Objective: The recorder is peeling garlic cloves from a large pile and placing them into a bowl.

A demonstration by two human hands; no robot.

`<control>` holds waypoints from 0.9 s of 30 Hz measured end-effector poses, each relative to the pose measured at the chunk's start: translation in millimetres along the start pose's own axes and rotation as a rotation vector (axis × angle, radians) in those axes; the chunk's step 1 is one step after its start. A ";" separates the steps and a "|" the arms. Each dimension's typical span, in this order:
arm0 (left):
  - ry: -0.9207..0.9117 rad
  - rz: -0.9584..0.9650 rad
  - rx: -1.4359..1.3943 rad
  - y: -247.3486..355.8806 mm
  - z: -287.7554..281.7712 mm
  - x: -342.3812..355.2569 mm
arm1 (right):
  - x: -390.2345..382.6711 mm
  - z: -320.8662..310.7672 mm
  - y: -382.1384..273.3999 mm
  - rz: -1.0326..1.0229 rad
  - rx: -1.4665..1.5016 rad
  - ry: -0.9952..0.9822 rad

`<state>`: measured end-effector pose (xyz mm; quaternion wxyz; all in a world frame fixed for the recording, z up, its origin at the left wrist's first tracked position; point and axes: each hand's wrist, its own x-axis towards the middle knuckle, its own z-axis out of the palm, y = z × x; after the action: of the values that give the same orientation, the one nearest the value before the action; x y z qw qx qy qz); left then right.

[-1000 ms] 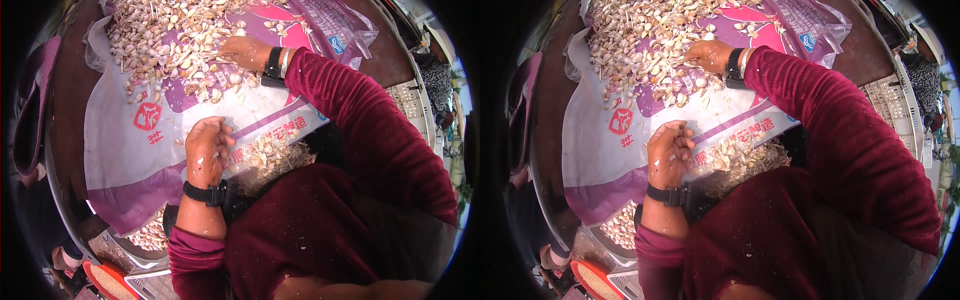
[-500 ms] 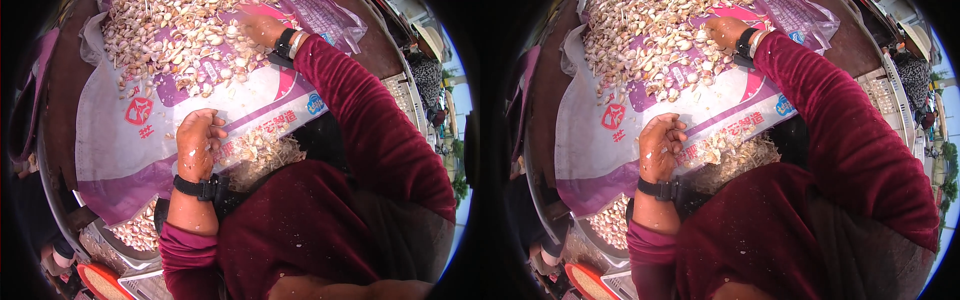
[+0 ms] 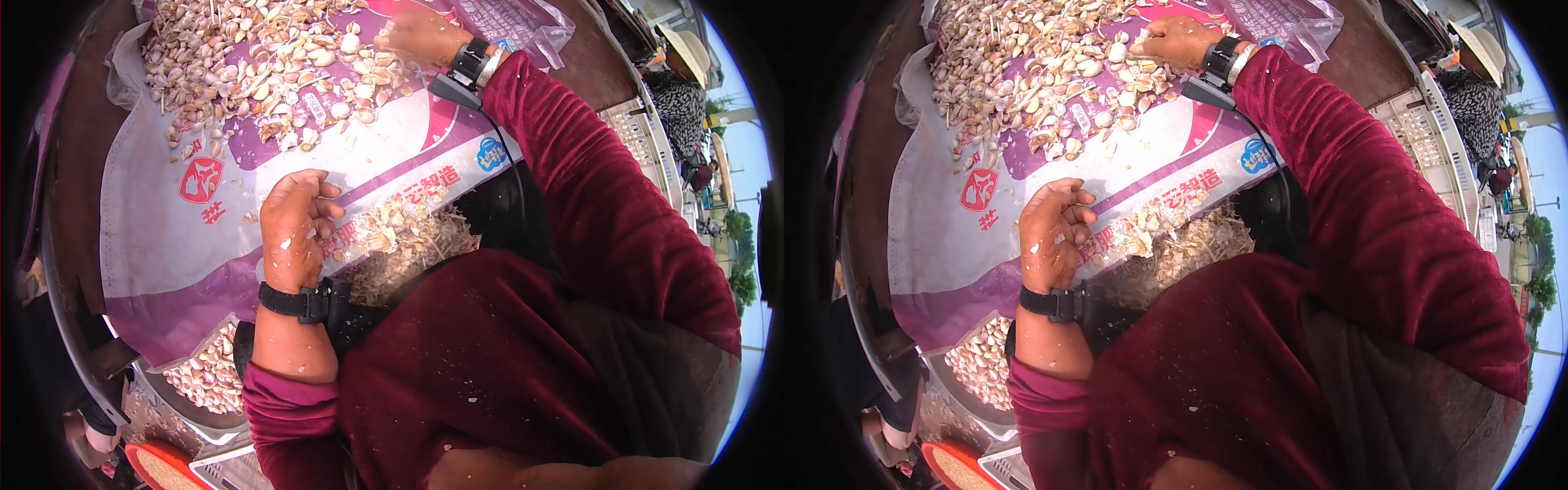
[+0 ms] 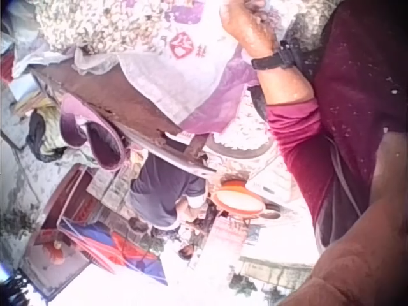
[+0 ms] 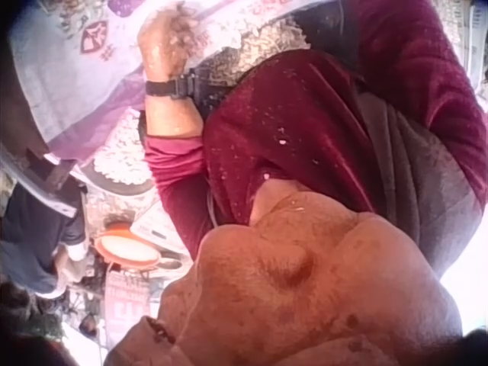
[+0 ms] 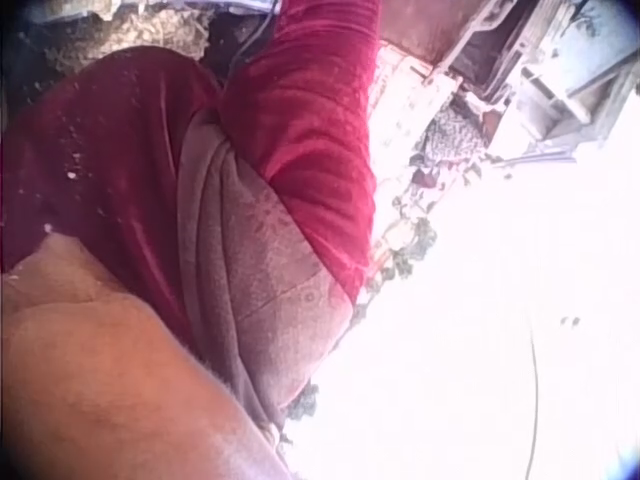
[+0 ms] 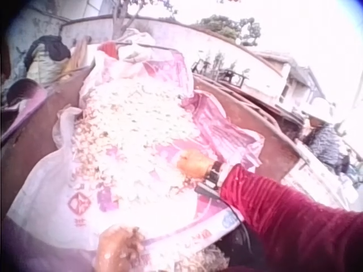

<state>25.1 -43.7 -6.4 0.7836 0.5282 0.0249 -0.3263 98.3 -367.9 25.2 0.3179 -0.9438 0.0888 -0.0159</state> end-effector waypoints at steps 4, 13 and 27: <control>-0.020 -0.005 -0.016 -1.3 1.0 1.2 | -60.7 -12.3 -36.7 0.032 0.206 -0.422; -0.045 -0.015 0.005 -4.0 1.7 -1.8 | -98.0 9.4 -62.5 -0.126 0.205 -0.586; -0.028 -0.025 -0.009 -1.0 0.1 1.4 | 56.9 34.4 -13.4 -0.304 -0.742 -0.218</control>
<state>25.6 -44.7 -7.7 0.7820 0.5196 0.0221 -0.3435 159.3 -347.0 4.4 -0.0422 -0.9929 -0.0862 0.0703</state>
